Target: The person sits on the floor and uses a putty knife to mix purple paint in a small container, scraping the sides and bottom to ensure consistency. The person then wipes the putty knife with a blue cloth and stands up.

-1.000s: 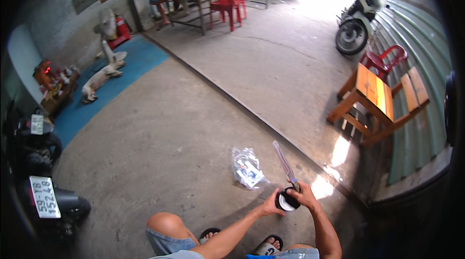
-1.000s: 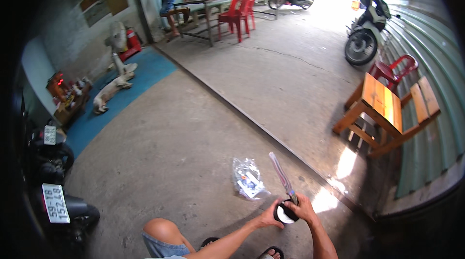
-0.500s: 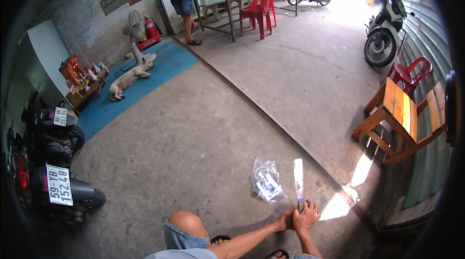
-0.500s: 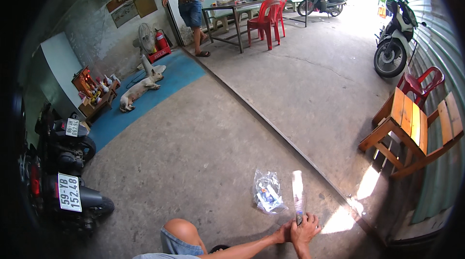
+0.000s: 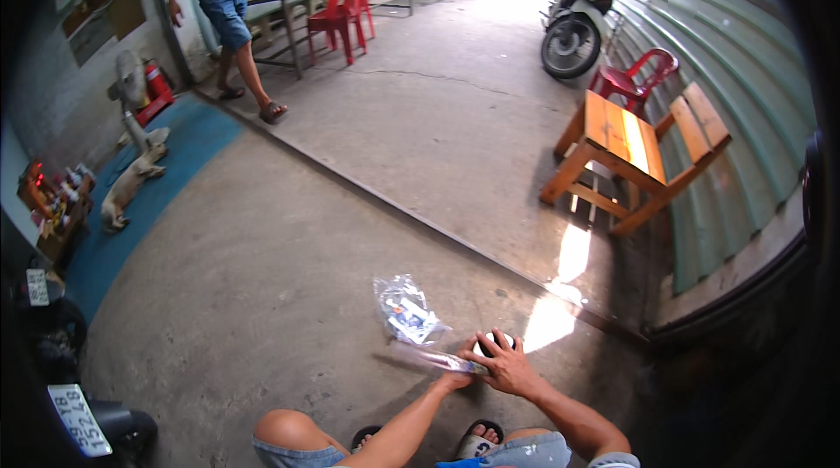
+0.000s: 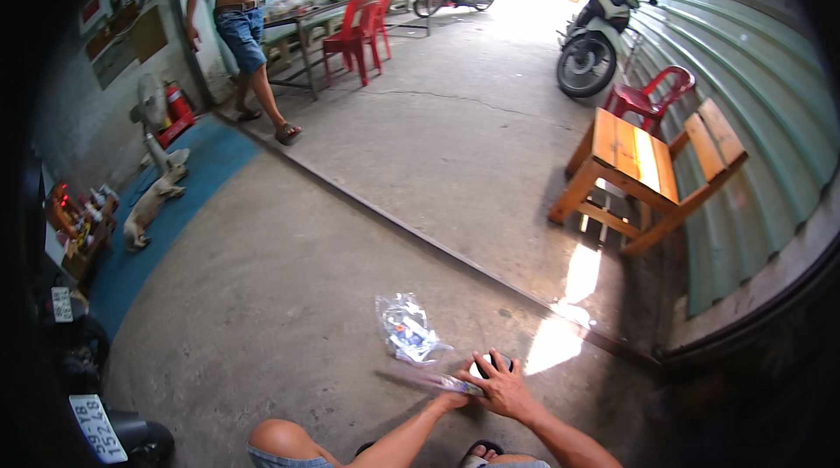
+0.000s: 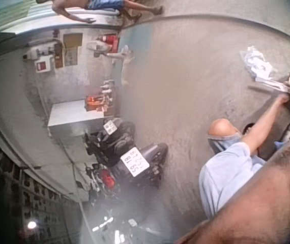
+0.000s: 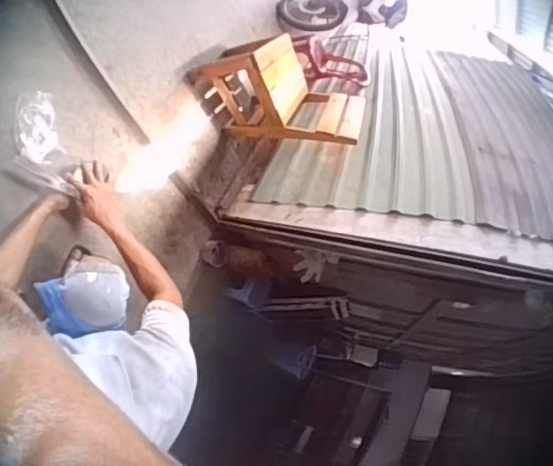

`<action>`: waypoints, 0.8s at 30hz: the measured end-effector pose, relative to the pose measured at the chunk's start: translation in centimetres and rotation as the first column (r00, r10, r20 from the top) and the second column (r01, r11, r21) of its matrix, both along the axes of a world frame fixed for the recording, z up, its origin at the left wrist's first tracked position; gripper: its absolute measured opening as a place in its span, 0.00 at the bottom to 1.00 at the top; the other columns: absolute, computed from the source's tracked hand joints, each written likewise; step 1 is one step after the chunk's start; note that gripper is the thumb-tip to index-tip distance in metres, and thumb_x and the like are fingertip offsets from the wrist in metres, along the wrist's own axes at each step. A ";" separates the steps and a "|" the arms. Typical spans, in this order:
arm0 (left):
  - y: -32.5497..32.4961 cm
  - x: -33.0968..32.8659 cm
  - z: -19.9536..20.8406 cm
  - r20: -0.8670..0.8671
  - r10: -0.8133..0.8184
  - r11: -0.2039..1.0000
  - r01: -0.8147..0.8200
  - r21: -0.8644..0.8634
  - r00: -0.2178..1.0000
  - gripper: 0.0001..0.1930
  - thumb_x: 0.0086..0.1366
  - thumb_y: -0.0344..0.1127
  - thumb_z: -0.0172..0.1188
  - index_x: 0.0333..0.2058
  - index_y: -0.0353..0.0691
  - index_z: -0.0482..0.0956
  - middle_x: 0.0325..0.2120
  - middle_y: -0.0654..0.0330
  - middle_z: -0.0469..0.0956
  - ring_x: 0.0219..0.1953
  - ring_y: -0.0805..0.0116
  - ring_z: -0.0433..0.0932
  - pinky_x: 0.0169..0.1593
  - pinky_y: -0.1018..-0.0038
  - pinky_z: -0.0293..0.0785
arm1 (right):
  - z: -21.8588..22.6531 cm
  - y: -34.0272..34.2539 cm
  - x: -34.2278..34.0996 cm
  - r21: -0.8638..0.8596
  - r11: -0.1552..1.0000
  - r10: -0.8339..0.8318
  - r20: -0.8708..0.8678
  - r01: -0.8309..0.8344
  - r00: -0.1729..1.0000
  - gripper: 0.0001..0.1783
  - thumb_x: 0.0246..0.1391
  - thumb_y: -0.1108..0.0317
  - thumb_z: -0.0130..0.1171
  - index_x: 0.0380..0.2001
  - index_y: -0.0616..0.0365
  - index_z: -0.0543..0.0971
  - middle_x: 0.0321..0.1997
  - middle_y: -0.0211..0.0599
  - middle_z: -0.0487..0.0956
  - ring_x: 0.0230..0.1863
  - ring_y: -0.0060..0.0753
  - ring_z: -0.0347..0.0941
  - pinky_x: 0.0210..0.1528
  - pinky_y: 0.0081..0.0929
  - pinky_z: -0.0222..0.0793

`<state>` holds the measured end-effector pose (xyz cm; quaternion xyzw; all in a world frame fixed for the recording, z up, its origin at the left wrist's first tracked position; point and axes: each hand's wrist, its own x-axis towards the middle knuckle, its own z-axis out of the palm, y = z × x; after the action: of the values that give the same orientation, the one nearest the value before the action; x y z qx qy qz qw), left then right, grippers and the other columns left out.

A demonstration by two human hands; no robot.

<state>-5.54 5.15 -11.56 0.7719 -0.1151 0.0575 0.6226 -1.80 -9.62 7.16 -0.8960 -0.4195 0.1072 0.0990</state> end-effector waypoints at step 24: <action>-1.2 1.0 2.2 -0.150 0.047 0.968 -0.007 0.253 0.988 0.37 0.56 0.44 0.66 0.63 0.43 0.62 0.61 0.51 0.66 0.66 0.51 0.62 0.69 0.39 0.47 | -4.4 4.4 -2.6 0.193 0.687 -0.723 0.085 0.700 0.686 0.32 0.53 0.53 0.63 0.62 0.43 0.72 0.68 0.49 0.63 0.68 0.62 0.54 0.62 0.66 0.48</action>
<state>-4.57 3.93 -9.31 0.8481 -0.0623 -0.0090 0.5260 -4.43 -5.20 2.81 -0.9842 -0.0511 -0.0401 0.1648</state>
